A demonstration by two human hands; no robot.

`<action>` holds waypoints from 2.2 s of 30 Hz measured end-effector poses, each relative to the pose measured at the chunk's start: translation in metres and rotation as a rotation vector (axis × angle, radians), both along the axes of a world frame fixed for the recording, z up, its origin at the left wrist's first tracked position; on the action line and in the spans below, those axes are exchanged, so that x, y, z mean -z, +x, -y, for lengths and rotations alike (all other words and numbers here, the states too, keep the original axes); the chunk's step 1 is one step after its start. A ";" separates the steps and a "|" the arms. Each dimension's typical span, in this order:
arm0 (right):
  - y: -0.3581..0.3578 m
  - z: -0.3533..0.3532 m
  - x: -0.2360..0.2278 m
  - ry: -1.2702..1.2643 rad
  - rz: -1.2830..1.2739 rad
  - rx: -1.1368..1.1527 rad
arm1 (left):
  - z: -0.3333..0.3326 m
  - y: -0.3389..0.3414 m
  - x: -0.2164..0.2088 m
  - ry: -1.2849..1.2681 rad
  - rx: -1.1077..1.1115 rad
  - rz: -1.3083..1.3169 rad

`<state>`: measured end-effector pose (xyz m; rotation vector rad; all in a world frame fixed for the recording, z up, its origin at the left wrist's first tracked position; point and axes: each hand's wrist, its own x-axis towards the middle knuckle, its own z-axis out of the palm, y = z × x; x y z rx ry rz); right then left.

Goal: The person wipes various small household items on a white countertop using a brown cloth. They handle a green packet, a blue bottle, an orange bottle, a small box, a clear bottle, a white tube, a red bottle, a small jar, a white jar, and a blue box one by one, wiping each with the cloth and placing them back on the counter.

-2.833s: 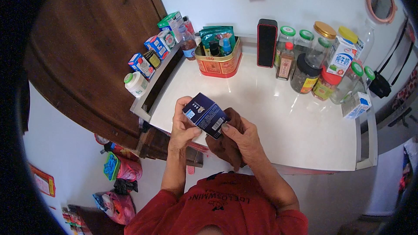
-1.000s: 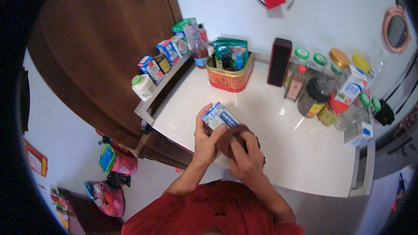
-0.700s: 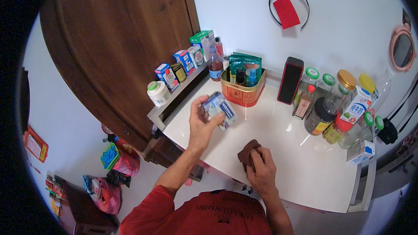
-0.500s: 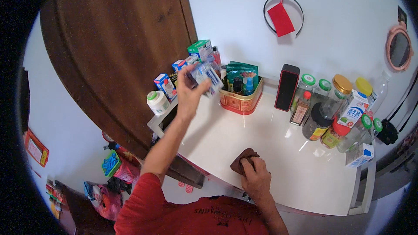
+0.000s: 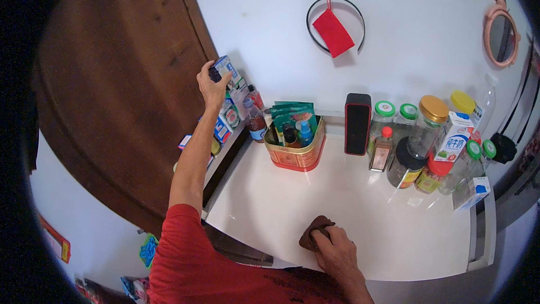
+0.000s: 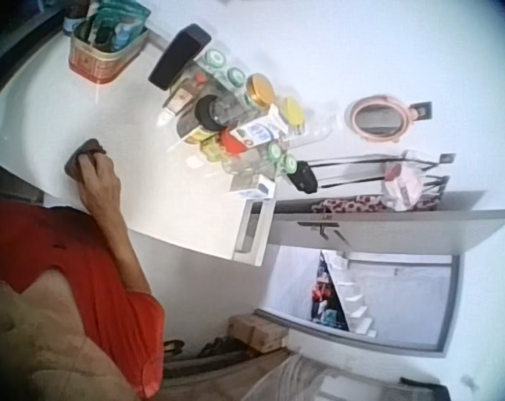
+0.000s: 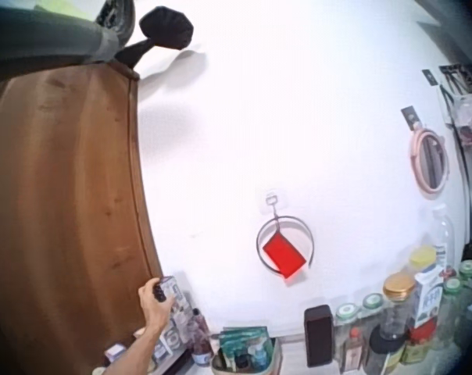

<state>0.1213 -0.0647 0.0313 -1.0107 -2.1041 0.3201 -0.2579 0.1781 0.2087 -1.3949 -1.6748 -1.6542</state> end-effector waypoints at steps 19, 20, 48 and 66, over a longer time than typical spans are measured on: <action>-0.004 -0.006 -0.002 0.005 -0.051 0.081 | -0.024 -0.007 0.013 -0.130 -0.476 -0.395; -0.005 -0.005 -0.002 0.007 -0.056 0.082 | -0.021 -0.005 0.011 -0.138 -0.477 -0.383; -0.001 -0.001 0.000 0.063 -0.035 0.012 | 0.063 0.055 0.085 -0.599 -0.089 -0.363; 0.000 -0.003 -0.012 -0.085 -0.479 -0.070 | 0.257 0.154 0.069 -0.516 0.622 -0.191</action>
